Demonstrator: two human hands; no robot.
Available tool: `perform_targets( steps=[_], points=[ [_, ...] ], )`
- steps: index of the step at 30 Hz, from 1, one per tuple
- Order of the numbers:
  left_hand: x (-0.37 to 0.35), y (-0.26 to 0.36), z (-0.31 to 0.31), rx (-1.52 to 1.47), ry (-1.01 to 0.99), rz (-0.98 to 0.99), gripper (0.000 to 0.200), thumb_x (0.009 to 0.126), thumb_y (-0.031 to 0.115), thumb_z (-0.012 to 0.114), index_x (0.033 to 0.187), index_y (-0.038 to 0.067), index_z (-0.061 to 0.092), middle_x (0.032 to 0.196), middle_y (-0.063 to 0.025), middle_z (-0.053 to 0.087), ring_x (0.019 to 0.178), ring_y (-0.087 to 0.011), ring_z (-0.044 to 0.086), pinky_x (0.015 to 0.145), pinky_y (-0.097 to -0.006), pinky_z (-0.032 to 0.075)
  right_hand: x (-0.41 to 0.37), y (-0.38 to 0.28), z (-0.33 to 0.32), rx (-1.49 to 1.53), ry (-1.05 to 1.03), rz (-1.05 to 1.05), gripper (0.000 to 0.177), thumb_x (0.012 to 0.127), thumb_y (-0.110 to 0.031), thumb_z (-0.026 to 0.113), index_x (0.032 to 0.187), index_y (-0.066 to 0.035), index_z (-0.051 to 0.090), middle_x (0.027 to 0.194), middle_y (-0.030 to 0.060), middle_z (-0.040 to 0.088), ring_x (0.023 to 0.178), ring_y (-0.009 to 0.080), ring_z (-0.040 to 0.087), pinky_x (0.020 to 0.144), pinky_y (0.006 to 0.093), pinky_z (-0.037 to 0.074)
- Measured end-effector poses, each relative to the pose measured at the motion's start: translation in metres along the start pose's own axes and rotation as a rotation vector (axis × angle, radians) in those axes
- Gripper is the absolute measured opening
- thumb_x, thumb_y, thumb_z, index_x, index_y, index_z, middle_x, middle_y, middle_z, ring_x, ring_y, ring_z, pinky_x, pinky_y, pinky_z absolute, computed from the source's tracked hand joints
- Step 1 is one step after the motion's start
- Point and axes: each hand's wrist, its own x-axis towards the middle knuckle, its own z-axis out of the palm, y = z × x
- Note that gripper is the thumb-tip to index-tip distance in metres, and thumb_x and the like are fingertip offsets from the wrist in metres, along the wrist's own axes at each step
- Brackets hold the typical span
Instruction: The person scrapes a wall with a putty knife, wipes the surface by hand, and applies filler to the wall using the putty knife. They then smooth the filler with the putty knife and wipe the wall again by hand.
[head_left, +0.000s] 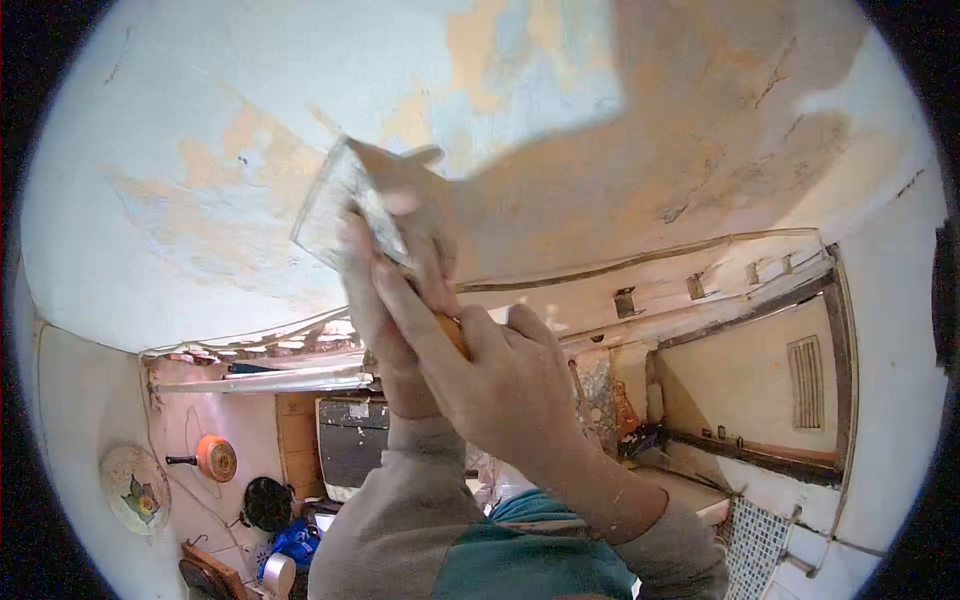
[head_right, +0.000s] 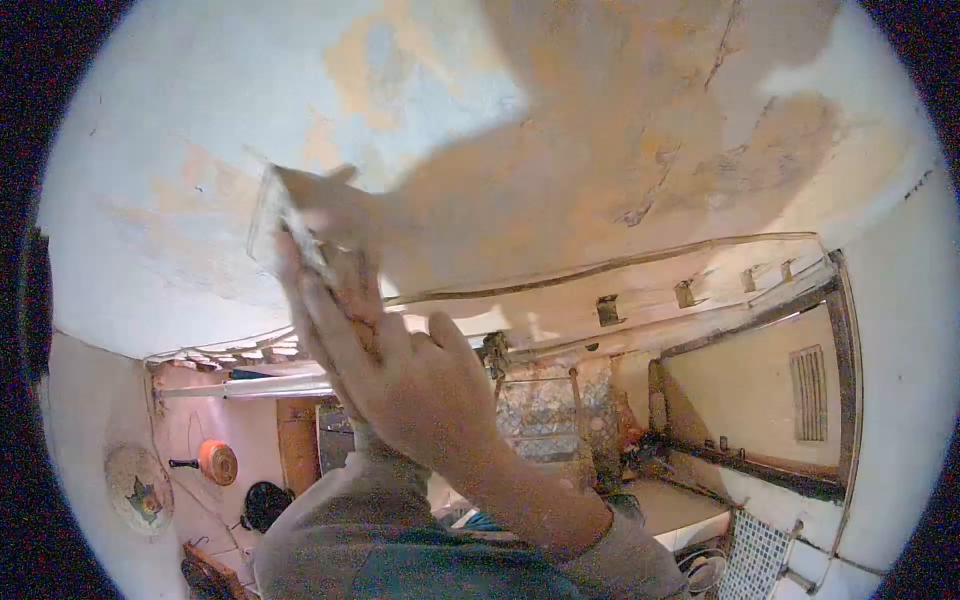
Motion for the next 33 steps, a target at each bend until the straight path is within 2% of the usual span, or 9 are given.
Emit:
perform_targets(
  steps=[6,8,9,13,20,24,29,32,33],
  points=[
    [-0.012,-0.014,-0.031,-0.027,-0.03,-0.144,0.031,0.105,0.031,0.046,0.112,0.002,0.055,0.052,-0.0006,0.051,0.034,-0.0091,0.038,0.045,-0.0243,0.033,-0.028,0.004,0.019,0.076,-0.089,0.093,0.062,0.089,-0.018,0.064,0.148,-0.017,0.046,0.07,0.0051,0.049,0.058,0.0201,0.054,0.065,0.0325,0.048],
    [-0.004,-0.009,-0.025,-0.049,-0.105,-0.058,0.031,0.105,0.031,0.046,0.108,0.002,0.057,0.051,0.0,0.049,0.033,-0.0091,0.036,0.045,-0.024,0.032,-0.02,0.001,0.016,0.107,-0.102,0.099,0.062,0.089,-0.017,0.065,0.148,-0.018,0.046,0.071,0.0056,0.05,0.058,0.0207,0.054,0.065,0.0333,0.048],
    [-0.006,-0.003,-0.007,-0.115,0.107,-0.092,0.037,0.106,0.034,0.043,0.106,0.001,0.06,0.05,-0.0001,0.049,0.034,-0.0077,0.035,0.044,-0.0239,0.032,-0.012,0.0,0.012,0.083,-0.095,0.082,0.061,0.09,-0.018,0.064,0.148,-0.019,0.046,0.071,0.0056,0.049,0.058,0.0205,0.054,0.065,0.0335,0.048],
    [0.007,0.019,0.012,-0.054,0.104,0.001,0.041,0.106,0.037,0.041,0.108,0.0,0.06,0.049,0.0029,0.044,0.035,-0.006,0.032,0.045,-0.0224,0.031,0.016,0.0,0.003,0.048,0.048,-0.004,0.058,0.092,-0.021,0.062,0.148,-0.022,0.046,0.067,0.0037,0.047,0.055,0.0175,0.052,0.061,0.0333,0.046],
    [0.027,0.032,0.037,0.064,0.093,0.195,0.049,0.107,0.041,0.036,0.113,-0.001,0.06,0.048,0.0084,0.036,0.038,-0.0027,0.025,0.048,-0.0195,0.029,0.038,-0.009,-0.011,-0.05,0.056,-0.09,0.06,0.093,-0.032,0.06,0.149,-0.021,0.045,0.064,-0.0002,0.044,0.049,0.0118,0.049,0.057,0.0291,0.04],
    [0.009,0.015,0.014,0.122,0.101,0.128,0.051,0.106,0.044,0.036,0.111,-0.001,0.059,0.049,0.0072,0.037,0.039,-0.0026,0.028,0.045,-0.0204,0.028,0.014,-0.003,0.002,0.07,0.083,-0.021,0.059,0.09,-0.023,0.062,0.147,-0.017,0.048,0.068,0.0024,0.047,0.049,0.0149,0.05,0.058,0.0314,0.041],
    [-0.011,-0.015,-0.033,-0.025,-0.045,-0.129,0.03,0.107,0.031,0.042,0.103,0.004,0.057,0.05,0.0008,0.048,0.034,-0.0082,0.036,0.044,-0.0236,0.031,-0.025,0.004,0.017,0.083,-0.087,0.088,0.061,0.088,-0.02,0.064,0.147,-0.017,0.048,0.071,0.0052,0.05,0.059,0.0196,0.055,0.064,0.0353,0.047],
    [-0.011,-0.003,-0.012,-0.001,0.104,-0.131,0.028,0.106,0.027,0.044,0.103,0.003,0.057,0.049,-0.0008,0.048,0.035,-0.0081,0.038,0.044,-0.0242,0.032,-0.023,0.002,0.018,0.091,-0.107,0.105,0.062,0.088,-0.019,0.065,0.147,-0.018,0.047,0.071,0.006,0.051,0.063,0.0213,0.057,0.067,0.0369,0.049],
    [-0.011,0.0,-0.006,0.012,0.032,-0.096,0.036,0.106,0.033,0.044,0.105,0.0,0.059,0.05,-0.0018,0.049,0.037,-0.0078,0.038,0.044,-0.024,0.031,-0.019,0.001,0.015,0.094,-0.105,0.098,0.061,0.088,-0.019,0.064,0.147,-0.019,0.047,0.071,0.0059,0.05,0.061,0.0213,0.056,0.066,0.0363,0.049]
  ],
)
